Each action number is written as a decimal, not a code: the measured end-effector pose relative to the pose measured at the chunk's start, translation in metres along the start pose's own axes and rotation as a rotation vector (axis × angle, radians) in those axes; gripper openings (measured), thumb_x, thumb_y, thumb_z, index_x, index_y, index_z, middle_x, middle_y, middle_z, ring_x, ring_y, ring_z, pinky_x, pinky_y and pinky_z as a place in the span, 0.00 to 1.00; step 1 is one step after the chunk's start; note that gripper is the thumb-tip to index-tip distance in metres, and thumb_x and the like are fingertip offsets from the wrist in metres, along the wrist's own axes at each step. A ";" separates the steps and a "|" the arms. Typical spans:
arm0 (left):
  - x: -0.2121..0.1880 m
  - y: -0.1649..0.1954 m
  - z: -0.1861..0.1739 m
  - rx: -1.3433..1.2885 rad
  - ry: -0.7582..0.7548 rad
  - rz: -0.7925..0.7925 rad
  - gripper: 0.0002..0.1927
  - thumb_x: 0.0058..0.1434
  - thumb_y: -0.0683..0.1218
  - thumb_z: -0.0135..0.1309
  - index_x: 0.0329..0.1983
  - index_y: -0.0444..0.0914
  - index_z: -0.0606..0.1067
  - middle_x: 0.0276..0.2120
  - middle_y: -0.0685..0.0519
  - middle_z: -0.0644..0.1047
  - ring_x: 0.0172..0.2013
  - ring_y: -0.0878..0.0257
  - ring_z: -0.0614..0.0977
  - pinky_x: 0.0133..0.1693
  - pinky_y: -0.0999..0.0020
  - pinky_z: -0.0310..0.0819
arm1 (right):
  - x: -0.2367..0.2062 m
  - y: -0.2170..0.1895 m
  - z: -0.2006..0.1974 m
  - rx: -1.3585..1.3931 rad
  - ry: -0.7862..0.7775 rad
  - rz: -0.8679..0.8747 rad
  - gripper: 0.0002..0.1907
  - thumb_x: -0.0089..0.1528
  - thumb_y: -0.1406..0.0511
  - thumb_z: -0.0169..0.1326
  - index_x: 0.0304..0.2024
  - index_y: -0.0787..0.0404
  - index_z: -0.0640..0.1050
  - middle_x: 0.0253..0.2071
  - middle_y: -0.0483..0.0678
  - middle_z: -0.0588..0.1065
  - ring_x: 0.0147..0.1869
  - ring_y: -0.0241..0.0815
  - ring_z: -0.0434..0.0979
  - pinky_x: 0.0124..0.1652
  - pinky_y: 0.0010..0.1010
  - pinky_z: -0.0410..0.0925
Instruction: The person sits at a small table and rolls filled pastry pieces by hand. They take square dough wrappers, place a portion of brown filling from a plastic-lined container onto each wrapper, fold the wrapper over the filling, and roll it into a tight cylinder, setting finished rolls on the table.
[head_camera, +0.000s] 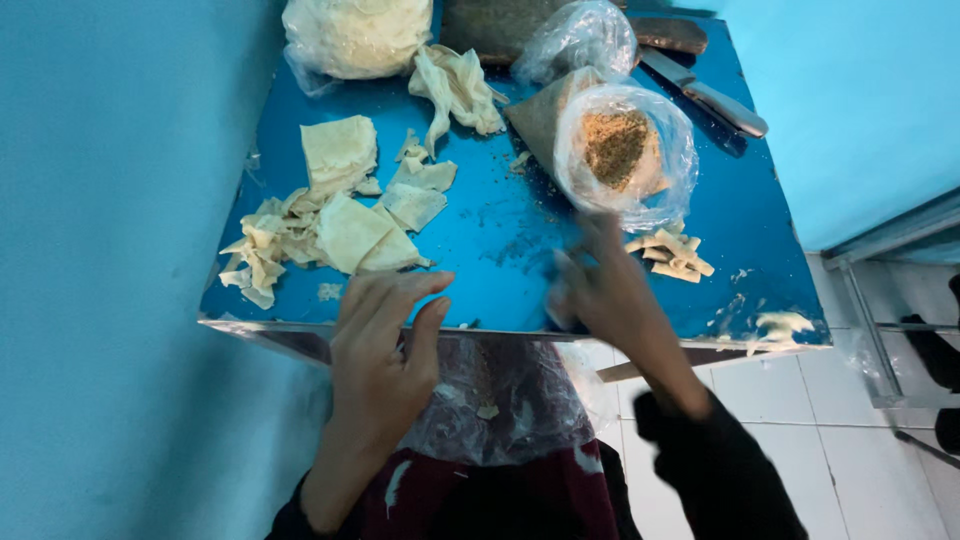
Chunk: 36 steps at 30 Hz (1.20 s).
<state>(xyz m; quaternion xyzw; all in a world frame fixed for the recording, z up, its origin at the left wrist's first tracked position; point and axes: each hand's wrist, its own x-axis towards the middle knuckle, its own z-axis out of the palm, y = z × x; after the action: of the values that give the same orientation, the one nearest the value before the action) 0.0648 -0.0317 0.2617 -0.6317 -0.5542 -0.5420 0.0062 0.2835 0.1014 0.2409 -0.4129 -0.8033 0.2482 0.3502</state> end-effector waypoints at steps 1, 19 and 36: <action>-0.001 0.004 -0.001 -0.017 0.003 0.006 0.10 0.64 0.38 0.60 0.48 0.38 0.80 0.42 0.50 0.81 0.47 0.51 0.80 0.49 0.57 0.73 | 0.018 -0.001 0.009 0.052 -0.041 0.125 0.21 0.70 0.68 0.51 0.61 0.65 0.60 0.34 0.58 0.77 0.31 0.49 0.83 0.30 0.39 0.75; 0.013 0.010 0.033 -0.467 -0.345 -0.055 0.32 0.59 0.48 0.67 0.64 0.33 0.70 0.55 0.40 0.77 0.53 0.48 0.82 0.49 0.58 0.78 | -0.001 -0.066 -0.046 0.513 -0.456 0.310 0.28 0.61 0.73 0.55 0.63 0.61 0.64 0.37 0.51 0.78 0.42 0.39 0.79 0.39 0.33 0.72; 0.026 0.000 0.093 -0.411 -0.230 0.011 0.07 0.67 0.42 0.57 0.47 0.36 0.79 0.42 0.49 0.83 0.42 0.57 0.86 0.44 0.65 0.81 | -0.034 -0.015 -0.051 -0.005 0.026 -0.003 0.34 0.62 0.74 0.58 0.67 0.62 0.58 0.44 0.52 0.78 0.51 0.42 0.82 0.49 0.37 0.75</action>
<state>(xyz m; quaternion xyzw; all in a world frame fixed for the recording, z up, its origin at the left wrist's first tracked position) 0.1224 0.0431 0.2413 -0.6803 -0.4257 -0.5679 -0.1827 0.3289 0.0705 0.2716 -0.4158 -0.7998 0.2403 0.3601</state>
